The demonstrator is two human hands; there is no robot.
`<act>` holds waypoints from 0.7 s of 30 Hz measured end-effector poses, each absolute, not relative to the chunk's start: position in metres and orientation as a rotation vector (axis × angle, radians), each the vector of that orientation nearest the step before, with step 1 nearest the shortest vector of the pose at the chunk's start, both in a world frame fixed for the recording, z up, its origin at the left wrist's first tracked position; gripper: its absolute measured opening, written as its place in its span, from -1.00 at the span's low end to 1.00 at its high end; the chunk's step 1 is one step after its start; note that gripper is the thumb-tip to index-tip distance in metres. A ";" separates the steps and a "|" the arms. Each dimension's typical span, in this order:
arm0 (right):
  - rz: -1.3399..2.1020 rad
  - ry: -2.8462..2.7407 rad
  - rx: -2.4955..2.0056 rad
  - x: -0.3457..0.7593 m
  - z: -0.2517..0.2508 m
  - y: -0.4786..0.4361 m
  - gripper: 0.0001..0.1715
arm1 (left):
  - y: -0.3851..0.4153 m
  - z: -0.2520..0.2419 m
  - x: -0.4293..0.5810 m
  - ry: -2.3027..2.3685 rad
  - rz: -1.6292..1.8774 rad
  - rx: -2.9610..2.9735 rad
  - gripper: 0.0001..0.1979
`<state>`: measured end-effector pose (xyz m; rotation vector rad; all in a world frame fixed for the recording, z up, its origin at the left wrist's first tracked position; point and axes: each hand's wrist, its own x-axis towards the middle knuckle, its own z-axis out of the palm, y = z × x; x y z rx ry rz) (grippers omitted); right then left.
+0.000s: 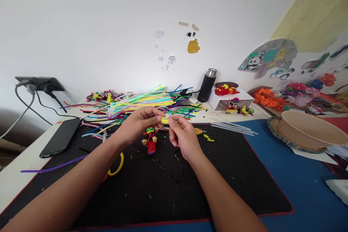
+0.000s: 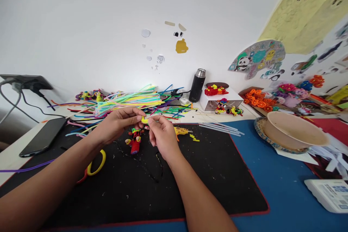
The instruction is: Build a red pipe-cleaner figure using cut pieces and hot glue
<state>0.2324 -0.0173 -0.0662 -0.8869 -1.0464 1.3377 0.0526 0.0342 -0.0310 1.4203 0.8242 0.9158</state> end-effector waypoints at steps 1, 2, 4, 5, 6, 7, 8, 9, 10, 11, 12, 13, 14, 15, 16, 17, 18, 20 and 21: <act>1.336 -1.059 -0.895 0.232 -0.067 -0.017 -0.55 | 0.034 -0.031 0.053 0.822 0.927 1.395 -0.62; 1.335 -1.070 -0.903 0.232 -0.067 -0.017 -0.55 | 0.034 -0.032 0.053 0.818 0.933 1.376 -0.60; 1.342 -1.086 -0.908 0.232 -0.067 -0.017 -0.54 | 0.034 -0.032 0.053 0.810 0.938 1.353 -0.58; 1.351 -1.091 -0.907 0.232 -0.067 -0.018 -0.54 | 0.034 -0.033 0.053 0.807 0.939 1.345 -0.58; 1.361 -1.096 -0.904 0.232 -0.066 -0.018 -0.54 | 0.034 -0.033 0.053 0.806 0.938 1.338 -0.57; 1.369 -1.100 -0.902 0.232 -0.066 -0.018 -0.54 | 0.034 -0.033 0.053 0.806 0.936 1.332 -0.57; 1.376 -1.104 -0.902 0.232 -0.065 -0.019 -0.54 | 0.034 -0.033 0.053 0.808 0.936 1.327 -0.57; 1.379 -1.110 -0.903 0.232 -0.064 -0.019 -0.54 | 0.034 -0.033 0.054 0.811 0.938 1.324 -0.57; 1.380 -1.116 -0.906 0.232 -0.064 -0.019 -0.54 | 0.033 -0.032 0.055 0.813 0.938 1.327 -0.57; 1.380 -1.121 -0.908 0.231 -0.063 -0.020 -0.55 | 0.032 -0.032 0.055 0.816 0.937 1.340 -0.57; 1.379 -1.125 -0.910 0.231 -0.063 -0.020 -0.55 | 0.031 -0.032 0.056 0.821 0.932 1.362 -0.57; 1.376 -1.128 -0.912 0.231 -0.063 -0.020 -0.56 | 0.030 -0.032 0.057 0.829 0.923 1.391 -0.57; 1.372 -1.131 -0.915 0.231 -0.064 -0.020 -0.56 | 0.028 -0.032 0.057 0.836 0.909 1.425 -0.57; 1.365 -1.134 -0.920 0.231 -0.064 -0.019 -0.57 | 0.027 -0.032 0.058 0.841 0.895 1.460 -0.58; 1.357 -1.137 -0.925 0.231 -0.065 -0.019 -0.57 | 0.026 -0.032 0.058 0.842 0.882 1.493 -0.59; 1.350 -1.140 -0.931 0.231 -0.065 -0.019 -0.58 | 0.025 -0.033 0.059 0.839 0.875 1.519 -0.60; 1.342 -1.143 -0.938 0.231 -0.066 -0.018 -0.58 | 0.025 -0.034 0.059 0.832 0.875 1.539 -0.62; 1.323 -1.149 -0.949 0.230 -0.067 -0.018 -0.58 | 0.024 -0.035 0.060 0.823 0.898 1.561 -0.65; 1.312 -1.155 -0.954 0.230 -0.067 -0.019 -0.58 | 0.024 -0.035 0.060 0.825 0.914 1.569 -0.66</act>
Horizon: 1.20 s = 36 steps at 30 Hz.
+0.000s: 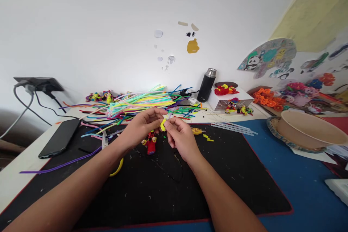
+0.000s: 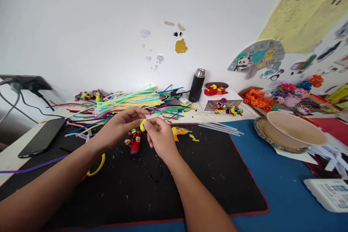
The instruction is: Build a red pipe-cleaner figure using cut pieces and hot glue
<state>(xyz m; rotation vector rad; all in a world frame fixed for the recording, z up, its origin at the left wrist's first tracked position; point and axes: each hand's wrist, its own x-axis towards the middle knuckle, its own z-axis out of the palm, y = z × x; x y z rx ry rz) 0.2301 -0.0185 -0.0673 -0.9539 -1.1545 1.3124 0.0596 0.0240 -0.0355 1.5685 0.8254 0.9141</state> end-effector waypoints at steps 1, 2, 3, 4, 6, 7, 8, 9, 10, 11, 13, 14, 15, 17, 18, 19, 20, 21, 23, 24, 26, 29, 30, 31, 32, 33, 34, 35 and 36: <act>1.301 -1.160 -0.959 0.230 -0.068 -0.019 -0.58 | 0.024 -0.036 0.060 0.833 0.931 1.577 -0.66; 1.291 -1.165 -0.964 0.230 -0.068 -0.019 -0.58 | 0.024 -0.036 0.060 0.844 0.944 1.587 -0.65; 1.284 -1.167 -0.969 0.230 -0.068 -0.019 -0.58 | 0.024 -0.035 0.060 0.856 0.955 1.603 -0.64; 1.282 -1.166 -0.973 0.230 -0.068 -0.019 -0.57 | 0.023 -0.035 0.060 0.868 0.963 1.622 -0.63; 1.289 -1.156 -0.976 0.229 -0.069 -0.019 -0.57 | 0.022 -0.034 0.060 0.890 0.982 1.667 -0.60; 1.297 -1.154 -0.972 0.229 -0.068 -0.019 -0.56 | 0.022 -0.033 0.061 0.897 0.989 1.688 -0.59; 1.305 -1.157 -0.966 0.229 -0.068 -0.019 -0.54 | 0.021 -0.033 0.061 0.902 0.992 1.705 -0.59; 1.311 -1.162 -0.961 0.229 -0.068 -0.018 -0.54 | 0.021 -0.032 0.061 0.906 0.992 1.717 -0.58; 1.315 -1.168 -0.958 0.229 -0.068 -0.018 -0.53 | 0.020 -0.032 0.062 0.909 0.990 1.723 -0.58; 1.314 -1.173 -0.958 0.229 -0.068 -0.019 -0.54 | 0.020 -0.031 0.062 0.910 0.987 1.723 -0.58; 1.297 -1.169 -0.972 0.228 -0.067 -0.019 -0.56 | 0.019 -0.031 0.063 0.907 0.982 1.707 -0.58; 1.282 -1.157 -0.980 0.229 -0.067 -0.019 -0.57 | 0.018 -0.030 0.063 0.904 0.980 1.692 -0.59; 1.266 -1.143 -0.985 0.229 -0.067 -0.019 -0.58 | 0.018 -0.030 0.064 0.902 0.977 1.673 -0.60; 1.235 -1.105 -0.984 0.230 -0.067 -0.019 -0.59 | 0.016 -0.029 0.064 0.906 0.963 1.638 -0.61; 1.221 -1.084 -0.980 0.230 -0.067 -0.019 -0.60 | 0.016 -0.029 0.064 0.905 0.954 1.629 -0.62; 1.211 -1.066 -0.975 0.231 -0.067 -0.019 -0.60 | 0.015 -0.029 0.064 0.898 0.945 1.632 -0.61; 1.204 -1.050 -0.971 0.231 -0.066 -0.018 -0.60 | 0.014 -0.029 0.065 0.886 0.934 1.645 -0.61; 1.200 -1.036 -0.967 0.231 -0.066 -0.018 -0.59 | 0.013 -0.030 0.065 0.871 0.925 1.669 -0.61; 1.205 -1.016 -0.955 0.231 -0.066 -0.017 -0.59 | 0.011 -0.031 0.066 0.852 0.927 1.722 -0.62; 1.210 -1.008 -0.949 0.232 -0.066 -0.017 -0.59 | 0.011 -0.032 0.067 0.861 0.941 1.742 -0.63; 1.211 -1.005 -0.938 0.232 -0.067 -0.017 -0.58 | 0.010 -0.032 0.068 0.897 0.988 1.757 -0.66; 1.213 -1.031 -0.930 0.232 -0.067 -0.017 -0.57 | 0.010 -0.031 0.069 0.935 1.041 1.752 -0.67; 1.223 -1.040 -0.928 0.232 -0.067 -0.017 -0.56 | 0.010 -0.030 0.068 0.943 1.045 1.750 -0.66; 1.235 -1.047 -0.926 0.232 -0.067 -0.017 -0.55 | 0.011 -0.029 0.068 0.953 1.045 1.748 -0.64; 1.245 -1.051 -0.925 0.232 -0.067 -0.018 -0.55 | 0.011 -0.027 0.067 0.967 1.042 1.745 -0.61; 1.253 -1.056 -0.925 0.232 -0.067 -0.018 -0.53 | 0.012 -0.026 0.066 0.984 1.036 1.744 -0.59; 1.254 -1.061 -0.925 0.232 -0.066 -0.018 -0.52 | 0.013 -0.025 0.065 0.999 1.021 1.745 -0.57; 1.252 -1.067 -0.925 0.232 -0.066 -0.018 -0.52 | 0.014 -0.023 0.063 1.009 1.000 1.745 -0.55; 1.247 -1.074 -0.923 0.232 -0.065 -0.018 -0.52 | 0.015 -0.022 0.062 1.012 0.974 1.742 -0.53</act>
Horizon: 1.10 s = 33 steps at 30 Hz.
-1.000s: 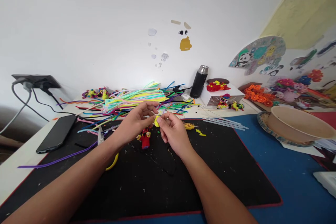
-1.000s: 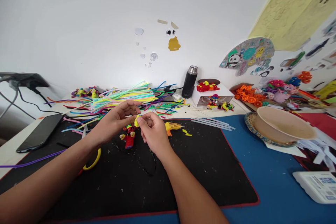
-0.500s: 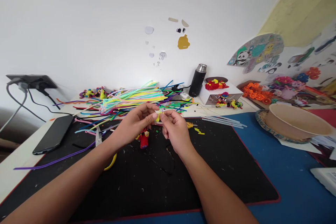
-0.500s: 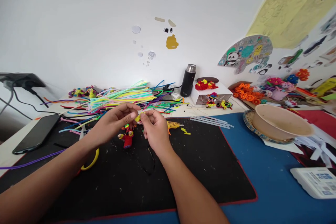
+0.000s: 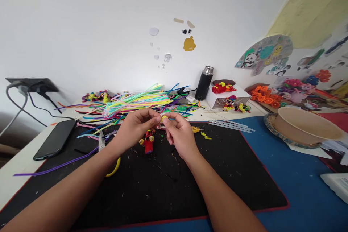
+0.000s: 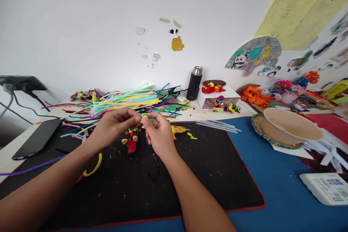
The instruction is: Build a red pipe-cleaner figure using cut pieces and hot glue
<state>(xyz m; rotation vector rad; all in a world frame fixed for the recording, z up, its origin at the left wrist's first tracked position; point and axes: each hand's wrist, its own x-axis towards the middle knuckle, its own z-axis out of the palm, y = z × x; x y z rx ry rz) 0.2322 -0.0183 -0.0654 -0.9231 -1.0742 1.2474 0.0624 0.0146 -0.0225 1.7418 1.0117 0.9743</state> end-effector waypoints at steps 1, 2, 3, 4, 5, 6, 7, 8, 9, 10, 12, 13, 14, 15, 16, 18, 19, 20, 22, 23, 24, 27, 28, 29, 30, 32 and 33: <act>1.242 -1.078 -0.921 0.232 -0.065 -0.018 -0.53 | 0.015 -0.022 0.062 1.009 0.952 1.735 -0.52; 1.235 -1.076 -0.920 0.232 -0.065 -0.018 -0.55 | 0.016 -0.021 0.061 1.003 0.934 1.726 -0.51; 1.228 -1.072 -0.922 0.232 -0.065 -0.018 -0.56 | 0.016 -0.021 0.061 0.993 0.923 1.715 -0.51; 1.223 -1.067 -0.924 0.232 -0.066 -0.018 -0.57 | 0.017 -0.021 0.060 0.982 0.918 1.704 -0.52; 1.218 -1.062 -0.927 0.232 -0.066 -0.018 -0.58 | 0.017 -0.021 0.061 0.973 0.914 1.697 -0.53; 1.216 -1.055 -0.926 0.232 -0.066 -0.018 -0.57 | 0.016 -0.022 0.061 0.965 0.914 1.696 -0.54; 1.219 -1.050 -0.923 0.232 -0.066 -0.018 -0.57 | 0.016 -0.022 0.061 0.957 0.920 1.700 -0.55; 1.227 -1.044 -0.918 0.232 -0.066 -0.018 -0.56 | 0.016 -0.023 0.061 0.951 0.933 1.709 -0.57; 1.240 -1.039 -0.912 0.232 -0.065 -0.018 -0.55 | 0.015 -0.025 0.061 0.946 0.951 1.722 -0.59; 1.256 -1.033 -0.907 0.232 -0.065 -0.018 -0.55 | 0.014 -0.026 0.060 0.942 0.969 1.739 -0.61; 1.294 -1.027 -0.898 0.233 -0.064 -0.018 -0.54 | 0.013 -0.028 0.060 0.930 1.000 1.770 -0.66; 1.309 -1.026 -0.892 0.233 -0.064 -0.018 -0.54 | 0.013 -0.029 0.060 0.925 1.007 1.780 -0.68; 1.317 -1.022 -0.884 0.233 -0.064 -0.018 -0.53 | 0.013 -0.029 0.060 0.918 1.011 1.785 -0.68; 1.319 -1.022 -0.878 0.232 -0.064 -0.017 -0.53 | 0.014 -0.029 0.060 0.915 1.013 1.781 -0.68; 1.310 -1.023 -0.875 0.232 -0.065 -0.017 -0.53 | 0.014 -0.029 0.061 0.916 1.007 1.764 -0.66; 1.276 -1.026 -0.879 0.232 -0.065 -0.016 -0.52 | 0.016 -0.028 0.062 0.923 0.961 1.691 -0.60; 1.258 -1.029 -0.886 0.232 -0.066 -0.016 -0.52 | 0.017 -0.027 0.062 0.925 0.928 1.639 -0.56; 1.244 -1.034 -0.892 0.232 -0.066 -0.016 -0.52 | 0.018 -0.026 0.063 0.926 0.895 1.585 -0.52; 1.230 -1.043 -0.898 0.232 -0.067 -0.016 -0.52 | 0.019 -0.024 0.062 0.922 0.844 1.495 -0.49; 1.229 -1.047 -0.898 0.232 -0.067 -0.016 -0.52 | 0.020 -0.024 0.062 0.919 0.831 1.462 -0.49; 1.228 -1.050 -0.895 0.232 -0.067 -0.016 -0.52 | 0.020 -0.024 0.061 0.915 0.824 1.434 -0.50; 1.233 -1.055 -0.894 0.231 -0.066 -0.018 -0.51 | 0.021 -0.026 0.060 0.897 0.839 1.387 -0.53; 1.237 -1.059 -0.896 0.231 -0.066 -0.018 -0.51 | 0.021 -0.026 0.059 0.892 0.854 1.391 -0.54; 1.241 -1.063 -0.899 0.231 -0.066 -0.018 -0.51 | 0.020 -0.027 0.059 0.889 0.869 1.411 -0.55; 1.245 -1.065 -0.902 0.231 -0.066 -0.018 -0.52 | 0.020 -0.028 0.060 0.890 0.884 1.445 -0.56; 1.255 -1.061 -0.898 0.231 -0.065 -0.019 -0.53 | 0.017 -0.029 0.060 0.908 0.925 1.545 -0.59; 1.261 -1.054 -0.890 0.231 -0.065 -0.019 -0.53 | 0.015 -0.030 0.061 0.927 0.951 1.604 -0.61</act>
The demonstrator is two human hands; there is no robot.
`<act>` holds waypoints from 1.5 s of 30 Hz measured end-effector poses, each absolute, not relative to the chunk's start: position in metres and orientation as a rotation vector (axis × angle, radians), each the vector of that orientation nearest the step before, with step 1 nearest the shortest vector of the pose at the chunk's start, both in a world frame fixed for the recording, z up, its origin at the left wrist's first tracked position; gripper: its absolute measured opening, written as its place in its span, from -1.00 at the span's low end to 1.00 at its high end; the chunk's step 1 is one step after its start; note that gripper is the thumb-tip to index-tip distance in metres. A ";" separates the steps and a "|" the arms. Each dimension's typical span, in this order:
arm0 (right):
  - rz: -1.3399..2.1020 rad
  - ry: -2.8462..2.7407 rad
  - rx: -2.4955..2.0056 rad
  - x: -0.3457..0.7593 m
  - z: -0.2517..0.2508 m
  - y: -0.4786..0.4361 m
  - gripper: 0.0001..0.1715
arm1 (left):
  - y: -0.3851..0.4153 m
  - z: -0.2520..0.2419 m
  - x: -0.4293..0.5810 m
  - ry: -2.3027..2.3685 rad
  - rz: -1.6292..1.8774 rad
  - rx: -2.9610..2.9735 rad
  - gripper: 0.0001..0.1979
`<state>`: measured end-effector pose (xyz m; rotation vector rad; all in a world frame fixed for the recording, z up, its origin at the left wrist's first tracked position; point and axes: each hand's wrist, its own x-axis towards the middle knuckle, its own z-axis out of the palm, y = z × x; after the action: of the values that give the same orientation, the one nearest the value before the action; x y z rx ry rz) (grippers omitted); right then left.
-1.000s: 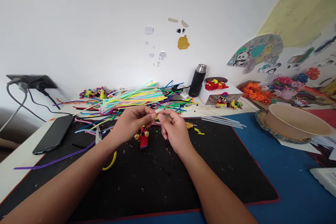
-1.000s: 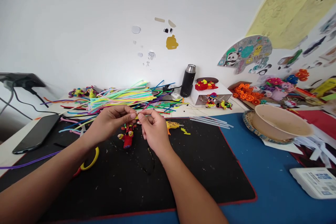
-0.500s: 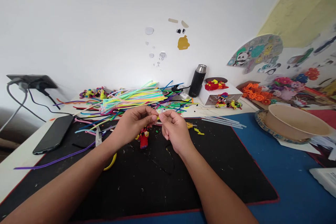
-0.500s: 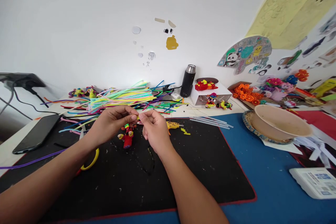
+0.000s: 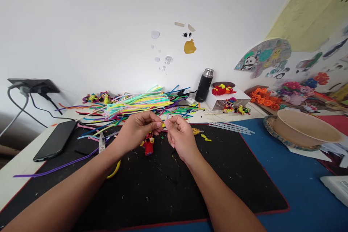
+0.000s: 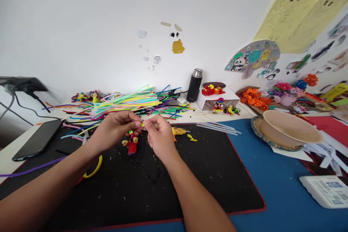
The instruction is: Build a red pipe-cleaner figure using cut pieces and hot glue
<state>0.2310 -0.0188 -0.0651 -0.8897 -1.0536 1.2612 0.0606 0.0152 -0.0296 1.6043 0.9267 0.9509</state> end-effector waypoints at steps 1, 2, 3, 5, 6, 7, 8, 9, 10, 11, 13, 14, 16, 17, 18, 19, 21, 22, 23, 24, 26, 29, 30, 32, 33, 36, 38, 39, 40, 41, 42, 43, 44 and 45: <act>1.268 -1.045 -0.878 0.231 -0.065 -0.019 -0.53 | 0.013 -0.030 0.061 0.952 0.984 1.672 -0.64; 1.275 -1.036 -0.864 0.231 -0.065 -0.019 -0.53 | 0.010 -0.030 0.061 0.981 1.021 1.750 -0.68; 1.283 -1.027 -0.850 0.231 -0.064 -0.019 -0.53 | 0.007 -0.030 0.062 1.009 1.060 1.839 -0.72; 1.300 -1.007 -0.825 0.231 -0.064 -0.019 -0.51 | 0.003 -0.031 0.063 1.053 1.124 2.016 -0.80; 1.305 -0.998 -0.818 0.230 -0.064 -0.019 -0.50 | 0.002 -0.031 0.063 1.064 1.137 2.071 -0.82; 1.308 -0.988 -0.817 0.230 -0.064 -0.019 -0.50 | 0.002 -0.031 0.063 1.067 1.128 2.082 -0.83; 1.308 -0.979 -0.820 0.230 -0.064 -0.018 -0.49 | 0.003 -0.031 0.063 1.060 1.103 2.040 -0.83; 1.304 -0.973 -0.826 0.229 -0.065 -0.018 -0.48 | 0.005 -0.030 0.063 1.043 1.070 1.958 -0.80; 1.297 -0.969 -0.832 0.229 -0.065 -0.017 -0.48 | 0.007 -0.030 0.063 1.017 1.030 1.859 -0.77; 1.288 -0.969 -0.838 0.229 -0.066 -0.017 -0.48 | 0.010 -0.030 0.062 0.986 0.991 1.761 -0.73; 1.265 -0.977 -0.844 0.229 -0.068 -0.016 -0.48 | 0.014 -0.028 0.061 0.927 0.929 1.623 -0.64; 1.251 -0.986 -0.848 0.229 -0.068 -0.016 -0.48 | 0.016 -0.027 0.061 0.908 0.906 1.589 -0.60; 1.226 -1.008 -0.861 0.230 -0.070 -0.015 -0.47 | 0.017 -0.024 0.060 0.897 0.883 1.566 -0.56; 1.216 -1.018 -0.868 0.230 -0.070 -0.015 -0.47 | 0.017 -0.024 0.060 0.898 0.885 1.570 -0.55; 1.210 -1.027 -0.873 0.230 -0.070 -0.015 -0.47 | 0.017 -0.023 0.060 0.902 0.891 1.583 -0.56; 1.206 -1.033 -0.878 0.231 -0.070 -0.015 -0.47 | 0.017 -0.023 0.060 0.905 0.901 1.600 -0.57; 1.211 -1.042 -0.883 0.231 -0.070 -0.015 -0.49 | 0.016 -0.024 0.060 0.903 0.914 1.644 -0.60; 1.217 -1.045 -0.884 0.232 -0.070 -0.015 -0.50 | 0.016 -0.025 0.059 0.903 0.914 1.669 -0.63; 1.224 -1.049 -0.886 0.232 -0.070 -0.015 -0.50 | 0.017 -0.026 0.058 0.906 0.907 1.699 -0.65; 1.230 -1.043 -0.883 0.232 -0.071 -0.015 -0.50 | 0.018 -0.026 0.056 0.917 0.898 1.737 -0.68; 1.251 -1.035 -0.895 0.231 -0.073 -0.014 -0.50 | 0.022 -0.026 0.050 0.967 0.885 1.826 -0.70; 1.231 -1.011 -0.968 0.229 -0.080 -0.012 -0.48 | 0.034 -0.018 0.036 1.051 0.966 1.860 -0.70; 1.223 -1.010 -1.000 0.228 -0.082 -0.011 -0.46 | 0.038 -0.014 0.030 1.062 1.016 1.817 -0.69; 1.204 -1.038 -1.078 0.229 -0.085 -0.007 -0.46 | 0.048 -0.006 0.017 1.060 1.114 1.685 -0.66; 1.196 -1.099 -1.121 0.229 -0.085 -0.004 -0.48 | 0.052 -0.001 0.010 1.064 1.155 1.625 -0.64; 1.107 -1.379 -1.256 0.233 -0.077 0.010 -0.58 | 0.063 0.007 -0.005 1.071 1.260 1.472 -0.59; 0.933 -1.559 -1.343 0.233 -0.068 0.024 -0.68 | 0.069 0.009 -0.013 1.067 1.309 1.398 -0.56; 0.831 -1.649 -1.404 0.233 -0.064 0.032 -0.73 | 0.071 0.009 -0.017 1.067 1.328 1.369 -0.55; 0.744 -1.736 -1.486 0.231 -0.061 0.041 -0.77 | 0.073 0.009 -0.020 1.065 1.348 1.344 -0.54; 0.652 -1.821 -1.577 0.228 -0.058 0.050 -0.79 | 0.074 0.010 -0.024 1.063 1.369 1.324 -0.54; 0.547 -1.917 -1.666 0.225 -0.057 0.059 -0.80 | 0.075 0.010 -0.029 1.059 1.393 1.304 -0.54; 0.422 -2.012 -1.736 0.221 -0.056 0.067 -0.79 | 0.076 0.010 -0.033 1.054 1.419 1.282 -0.55; 0.374 -2.043 -1.763 0.217 -0.056 0.076 -0.79 | 0.077 0.011 -0.037 1.050 1.448 1.258 -0.56; 0.346 -2.063 -1.778 0.213 -0.057 0.083 -0.79 | 0.078 0.012 -0.041 1.045 1.472 1.234 -0.57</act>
<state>0.2131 0.0831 -0.0566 -1.7776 -2.0634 0.3462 -0.0414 0.0779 0.0121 1.2338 1.0450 1.4721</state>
